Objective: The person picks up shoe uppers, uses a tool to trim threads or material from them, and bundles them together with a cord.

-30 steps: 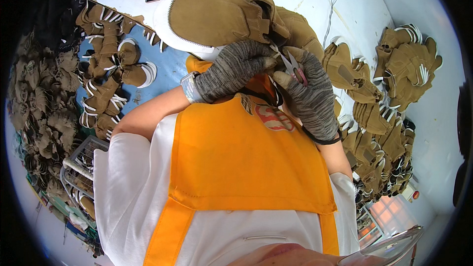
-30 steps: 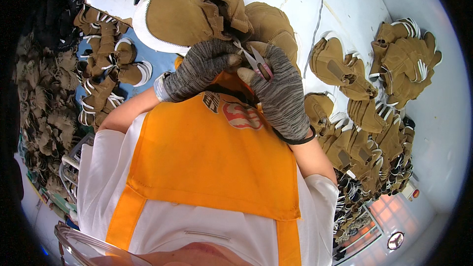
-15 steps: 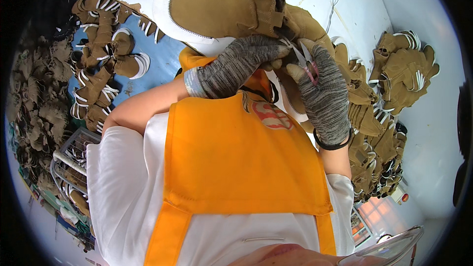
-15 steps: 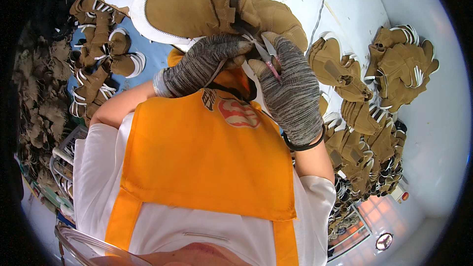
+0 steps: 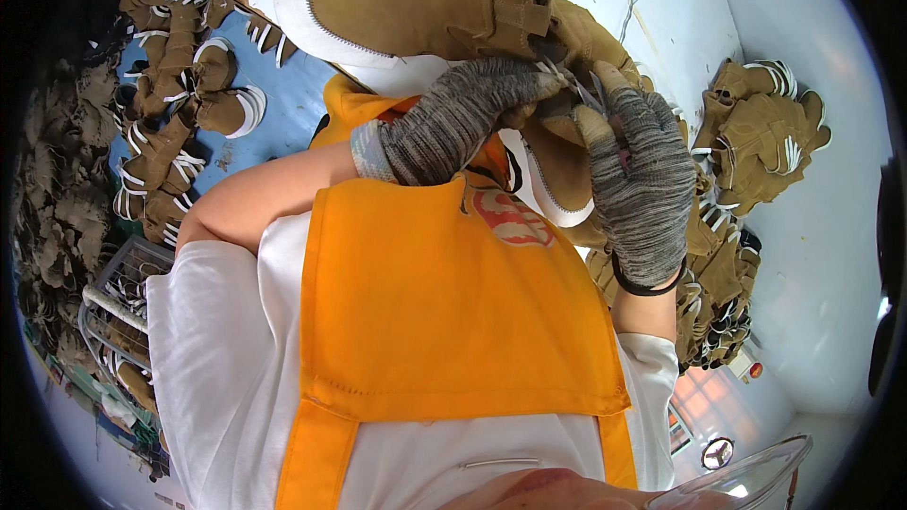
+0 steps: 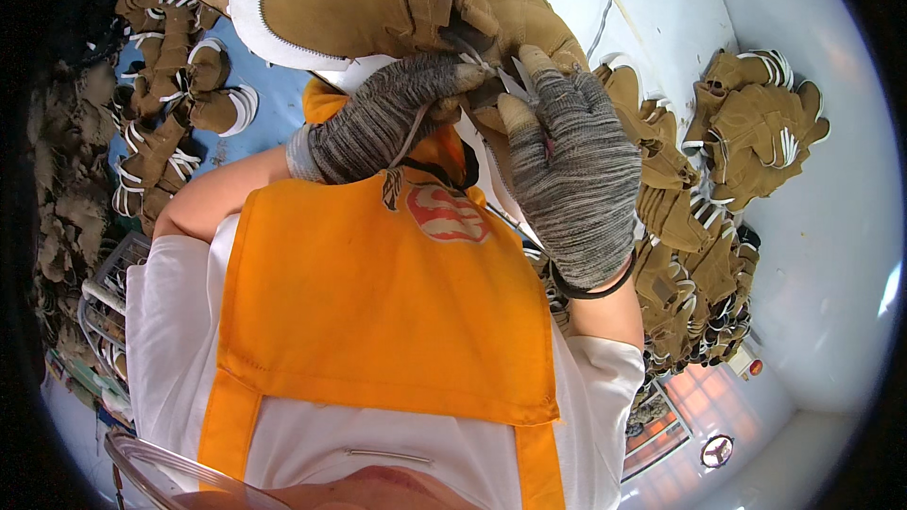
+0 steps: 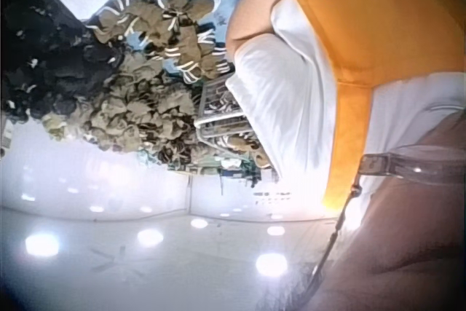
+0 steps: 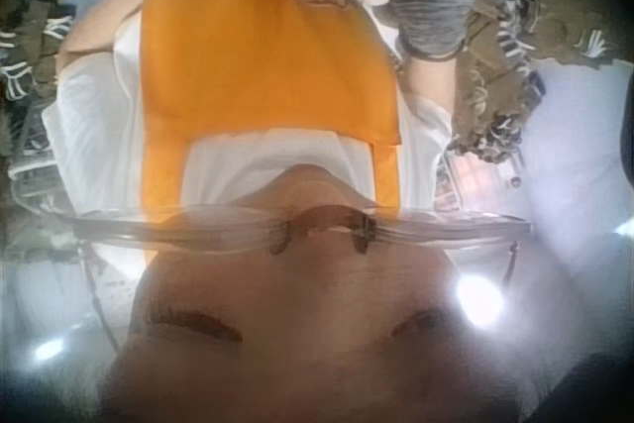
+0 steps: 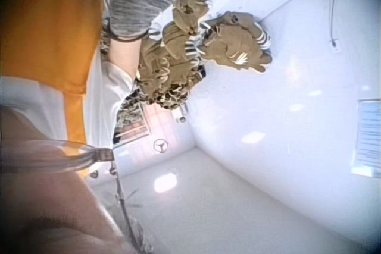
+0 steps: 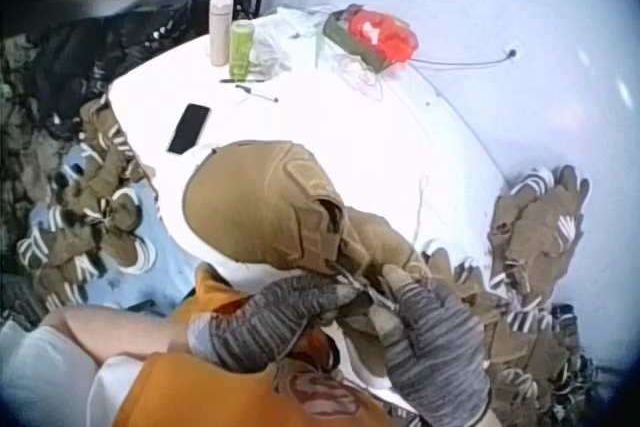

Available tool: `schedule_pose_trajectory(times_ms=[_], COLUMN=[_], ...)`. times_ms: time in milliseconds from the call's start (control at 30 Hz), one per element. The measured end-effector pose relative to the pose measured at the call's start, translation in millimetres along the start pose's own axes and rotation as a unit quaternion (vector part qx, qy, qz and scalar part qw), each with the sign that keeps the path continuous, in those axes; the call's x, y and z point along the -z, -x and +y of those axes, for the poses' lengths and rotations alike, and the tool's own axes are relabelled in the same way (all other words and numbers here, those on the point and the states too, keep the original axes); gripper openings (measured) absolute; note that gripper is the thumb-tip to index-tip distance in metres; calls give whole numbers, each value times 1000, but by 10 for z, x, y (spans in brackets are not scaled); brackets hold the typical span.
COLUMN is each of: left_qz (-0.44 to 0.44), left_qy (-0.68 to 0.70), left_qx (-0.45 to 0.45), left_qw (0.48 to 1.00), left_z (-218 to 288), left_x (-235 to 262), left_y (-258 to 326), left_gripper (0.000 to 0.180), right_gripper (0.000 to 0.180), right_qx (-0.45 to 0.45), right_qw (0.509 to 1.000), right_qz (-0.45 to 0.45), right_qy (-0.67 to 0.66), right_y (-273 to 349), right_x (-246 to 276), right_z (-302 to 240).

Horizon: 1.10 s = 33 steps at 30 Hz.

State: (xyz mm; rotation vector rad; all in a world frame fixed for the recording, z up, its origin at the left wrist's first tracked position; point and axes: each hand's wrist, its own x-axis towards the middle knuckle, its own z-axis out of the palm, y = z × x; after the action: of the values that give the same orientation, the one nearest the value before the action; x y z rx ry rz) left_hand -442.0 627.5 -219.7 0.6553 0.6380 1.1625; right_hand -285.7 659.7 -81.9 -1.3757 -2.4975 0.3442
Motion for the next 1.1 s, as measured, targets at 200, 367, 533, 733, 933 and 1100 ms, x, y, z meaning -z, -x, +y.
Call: schedule_pose_trajectory(times_ms=[200, 367, 533, 733, 933, 1100], left_qz=[1, 64, 75, 69, 87, 73], left_qy=[-278, -193, -161, -174, -175, -225], left_qx=[-164, -54, -88, -79, -86, -134], left_qw=[946, 978, 980, 979, 977, 962], left_z=[29, 131, 90, 116, 105, 55], left_x=[55, 22, 18, 5, 0, 48], left_y=[30, 33, 20, 26, 19, 3], left_gripper=[27, 27, 29, 31, 31, 30], right_gripper=[35, 35, 36, 34, 36, 36], right_qx=[-3, 36, 42, 67, 11, 24], right_qw=[999, 997, 996, 995, 996, 996], right_qz=[-44, -64, -75, -51, -91, -85], right_qy=[-11, -6, 20, 45, 22, 30], right_y=[-54, -164, -191, -171, -197, -206], right_x=[49, -22, -11, -24, -17, -24], right_z=[24, 87, 68, 42, 9, 20])
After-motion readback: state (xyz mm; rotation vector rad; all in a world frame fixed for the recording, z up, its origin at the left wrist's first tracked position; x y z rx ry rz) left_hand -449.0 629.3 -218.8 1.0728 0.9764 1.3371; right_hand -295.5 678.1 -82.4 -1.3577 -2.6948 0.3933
